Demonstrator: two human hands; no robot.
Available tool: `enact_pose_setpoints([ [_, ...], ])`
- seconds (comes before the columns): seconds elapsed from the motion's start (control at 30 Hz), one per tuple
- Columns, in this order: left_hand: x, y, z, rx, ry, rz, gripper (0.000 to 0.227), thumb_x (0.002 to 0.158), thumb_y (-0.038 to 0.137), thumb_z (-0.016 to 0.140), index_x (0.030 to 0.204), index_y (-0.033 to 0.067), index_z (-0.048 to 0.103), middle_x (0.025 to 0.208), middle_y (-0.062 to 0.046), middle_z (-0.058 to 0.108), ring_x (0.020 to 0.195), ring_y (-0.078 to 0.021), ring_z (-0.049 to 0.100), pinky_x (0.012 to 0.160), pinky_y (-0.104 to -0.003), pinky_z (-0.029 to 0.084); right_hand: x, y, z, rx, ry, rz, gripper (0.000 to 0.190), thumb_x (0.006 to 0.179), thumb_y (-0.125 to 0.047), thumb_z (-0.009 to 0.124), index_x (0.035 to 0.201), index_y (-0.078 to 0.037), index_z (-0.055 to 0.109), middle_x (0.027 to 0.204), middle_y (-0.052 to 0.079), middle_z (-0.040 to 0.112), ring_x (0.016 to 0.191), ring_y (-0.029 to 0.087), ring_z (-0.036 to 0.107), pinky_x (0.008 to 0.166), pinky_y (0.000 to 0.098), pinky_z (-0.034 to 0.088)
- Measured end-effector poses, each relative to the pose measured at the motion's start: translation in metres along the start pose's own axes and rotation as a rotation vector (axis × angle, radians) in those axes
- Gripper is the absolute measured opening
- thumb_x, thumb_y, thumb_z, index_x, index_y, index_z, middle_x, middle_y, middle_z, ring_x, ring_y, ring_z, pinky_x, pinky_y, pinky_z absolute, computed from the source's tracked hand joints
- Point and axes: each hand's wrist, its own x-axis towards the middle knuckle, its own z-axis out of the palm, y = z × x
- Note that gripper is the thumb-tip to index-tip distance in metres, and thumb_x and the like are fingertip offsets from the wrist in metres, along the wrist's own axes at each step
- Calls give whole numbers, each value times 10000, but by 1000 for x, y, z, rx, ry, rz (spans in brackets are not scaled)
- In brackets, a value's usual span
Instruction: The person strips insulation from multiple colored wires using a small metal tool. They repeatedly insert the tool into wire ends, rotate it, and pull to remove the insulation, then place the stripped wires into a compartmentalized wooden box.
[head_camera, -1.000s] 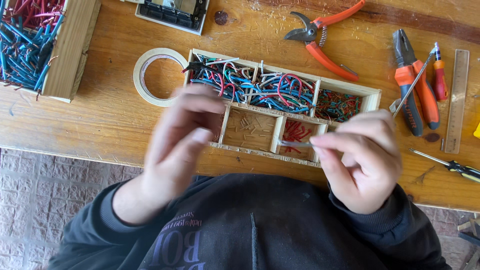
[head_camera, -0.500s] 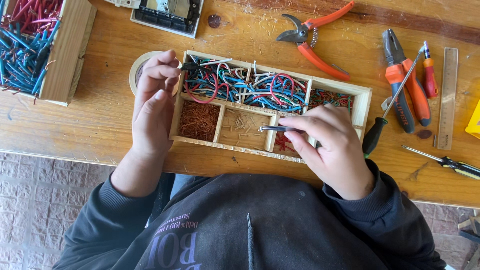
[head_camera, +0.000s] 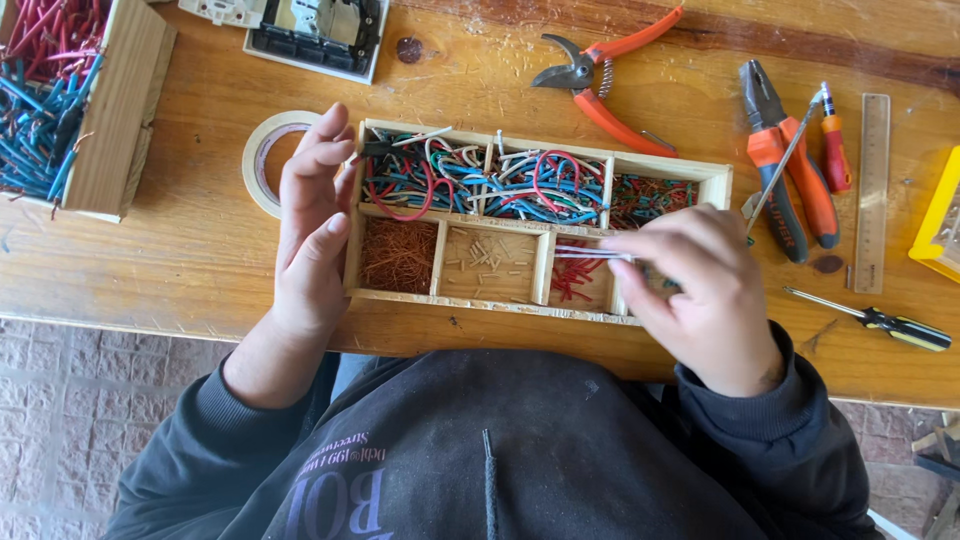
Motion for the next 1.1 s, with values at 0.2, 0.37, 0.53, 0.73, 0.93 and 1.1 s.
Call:
enact_pose_setpoints([
  [0.2,8,2,-5,86,-34,14,517,1089,384,592,1547,182,462,1824,-127,270,1752,-245,249,1428,-425,258,-9,31,-21,-52,157,229,74,1084,117,805,1142,71,794,1127,211,754,1022,344,697,973,454,546],
  [0.37,35,5,-17,45,270,-41,294,1033,96,575,1314,181,561,1581,-88,539,1306,-119,612,1099,-233,466,-6,55,-8,-78,179,235,45,1039,56,815,1066,23,800,1050,147,769,971,309,721,898,423,552],
  [0.53,42,3,-9,112,281,20,263,1084,241,560,1335,166,537,1518,-42,522,1218,-103,596,1069,-259,468,3,69,-3,-177,150,78,50,1033,25,827,1026,-20,809,986,121,732,882,294,671,849,453,528],
  [0.73,33,-26,-16,149,298,131,227,1102,245,599,1235,75,531,1388,-115,472,975,-173,569,962,-256,508,5,72,2,-300,159,-5,67,1019,-23,854,1013,-66,803,978,63,724,850,281,605,822,446,486],
  [0.93,30,-33,-23,202,274,153,247,1138,284,615,1219,58,558,1330,-117,471,993,-189,551,967,-285,529,5,71,3,-314,159,-15,95,994,-38,862,1013,-103,794,991,36,729,870,264,596,845,426,474],
  [1.1,29,-31,-16,276,235,215,278,1155,279,567,1179,3,547,1282,-163,463,994,-227,546,950,-319,513,4,70,5,-332,151,-2,101,972,-44,864,1006,-116,803,999,29,732,882,258,604,848,419,480],
])
